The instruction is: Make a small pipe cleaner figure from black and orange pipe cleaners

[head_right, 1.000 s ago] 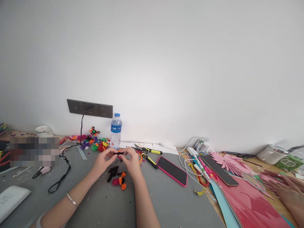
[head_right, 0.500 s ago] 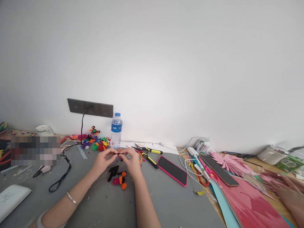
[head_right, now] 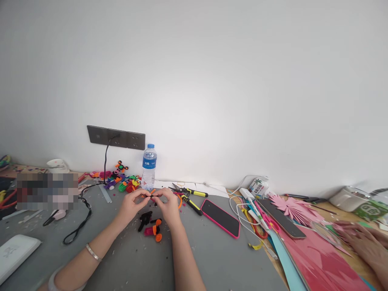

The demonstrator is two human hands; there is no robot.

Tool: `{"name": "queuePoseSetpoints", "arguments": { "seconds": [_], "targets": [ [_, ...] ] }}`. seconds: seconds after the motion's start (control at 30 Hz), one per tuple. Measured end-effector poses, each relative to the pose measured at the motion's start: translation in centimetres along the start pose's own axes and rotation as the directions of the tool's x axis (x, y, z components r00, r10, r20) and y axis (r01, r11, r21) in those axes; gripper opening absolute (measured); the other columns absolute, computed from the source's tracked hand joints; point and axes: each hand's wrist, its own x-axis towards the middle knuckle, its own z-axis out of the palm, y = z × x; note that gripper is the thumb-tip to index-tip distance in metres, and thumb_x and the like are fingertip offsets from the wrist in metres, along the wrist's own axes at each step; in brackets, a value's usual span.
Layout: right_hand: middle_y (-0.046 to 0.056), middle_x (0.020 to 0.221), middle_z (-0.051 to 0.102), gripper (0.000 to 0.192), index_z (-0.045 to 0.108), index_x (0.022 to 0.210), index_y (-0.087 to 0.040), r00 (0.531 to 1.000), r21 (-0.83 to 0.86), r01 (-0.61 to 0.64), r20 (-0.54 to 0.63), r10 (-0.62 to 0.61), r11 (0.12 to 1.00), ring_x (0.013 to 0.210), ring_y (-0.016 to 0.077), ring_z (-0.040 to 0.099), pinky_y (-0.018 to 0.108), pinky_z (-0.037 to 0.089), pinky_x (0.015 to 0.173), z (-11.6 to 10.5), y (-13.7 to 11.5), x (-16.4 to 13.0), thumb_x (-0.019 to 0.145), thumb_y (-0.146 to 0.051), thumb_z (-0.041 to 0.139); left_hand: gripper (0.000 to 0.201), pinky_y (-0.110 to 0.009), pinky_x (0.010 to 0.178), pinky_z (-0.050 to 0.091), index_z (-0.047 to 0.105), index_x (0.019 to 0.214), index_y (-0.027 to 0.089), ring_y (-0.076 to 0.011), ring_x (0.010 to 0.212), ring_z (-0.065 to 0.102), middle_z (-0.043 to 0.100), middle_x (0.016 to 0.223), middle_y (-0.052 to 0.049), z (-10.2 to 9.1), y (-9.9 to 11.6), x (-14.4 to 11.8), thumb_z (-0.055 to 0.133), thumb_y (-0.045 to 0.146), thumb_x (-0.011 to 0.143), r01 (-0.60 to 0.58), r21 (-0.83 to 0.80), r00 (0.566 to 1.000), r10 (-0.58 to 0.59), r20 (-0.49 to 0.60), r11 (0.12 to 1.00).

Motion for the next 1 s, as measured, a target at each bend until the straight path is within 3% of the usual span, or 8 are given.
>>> {"name": "queuePoseSetpoints", "arguments": {
  "seconds": [0.33, 0.53, 0.67, 0.87, 1.0],
  "targets": [
    [0.003, 0.076, 0.066, 0.016, 0.074, 0.09, -0.02, 0.995, 0.028, -0.05, -0.083, 0.052, 0.998, 0.075, 0.0194, 0.059, 0.032, 0.048, 0.074, 0.0, 0.4, 0.2, 0.081, -0.031, 0.065, 0.018, -0.028, 0.069, 0.056, 0.069, 0.095, 0.02, -0.0173, 0.078, 0.068, 0.072, 0.093, -0.006, -0.1, 0.8, 0.1, 0.055, 0.028, 0.088, -0.009, 0.026, 0.999, 0.01, -0.05, 1.0],
    [0.004, 0.078, 0.068, 0.021, 0.075, 0.094, -0.02, 0.994, 0.062, -0.091, -0.06, 0.094, 0.994, 0.076, 0.0201, 0.059, 0.033, 0.048, 0.074, 0.0, 0.2, 0.2, 0.081, -0.033, 0.064, 0.014, -0.028, 0.068, 0.055, 0.068, 0.092, 0.021, -0.0176, 0.075, 0.067, 0.072, 0.087, -0.004, -0.1, 0.6, 0.1, 0.059, 0.029, 0.084, -0.003, 0.045, 0.998, 0.005, -0.056, 0.999],
    [0.004, 0.074, 0.067, 0.022, 0.07, 0.084, -0.018, 0.989, 0.102, -0.144, -0.021, 0.147, 0.984, 0.071, 0.0188, 0.058, 0.031, 0.045, 0.071, 0.1, 0.4, 0.2, 0.083, -0.038, 0.061, 0.014, -0.026, 0.063, 0.053, 0.069, 0.087, 0.021, -0.0165, 0.069, 0.066, 0.072, 0.08, -0.003, 0.0, 0.6, 0.0, 0.058, 0.029, 0.085, -0.002, 0.06, 1.0, 0.003, -0.012, 0.998],
    [-0.002, 0.061, 0.054, 0.03, 0.059, 0.07, -0.018, 0.986, 0.138, -0.167, 0.015, 0.167, 0.976, 0.06, 0.0142, 0.049, 0.026, 0.041, 0.062, 0.3, 1.1, 0.1, 0.085, -0.044, 0.06, 0.016, -0.025, 0.061, 0.05, 0.068, 0.094, 0.02, -0.0159, 0.07, 0.064, 0.072, 0.083, -0.002, 0.4, 0.6, -0.3, 0.064, 0.03, 0.082, -0.035, 0.105, 0.999, 0.032, 0.031, 0.994],
    [-0.001, 0.065, 0.057, 0.029, 0.06, 0.076, -0.018, 0.983, 0.177, -0.181, 0.032, 0.178, 0.967, 0.061, 0.0142, 0.053, 0.026, 0.044, 0.062, 0.4, 1.3, 0.1, 0.087, -0.045, 0.057, 0.014, -0.024, 0.06, 0.05, 0.069, 0.088, 0.021, -0.0156, 0.067, 0.064, 0.072, 0.079, -0.002, 0.3, 0.6, -0.2, 0.06, 0.031, 0.085, -0.047, 0.117, 0.999, 0.045, 0.023, 0.992]
  ]
}}
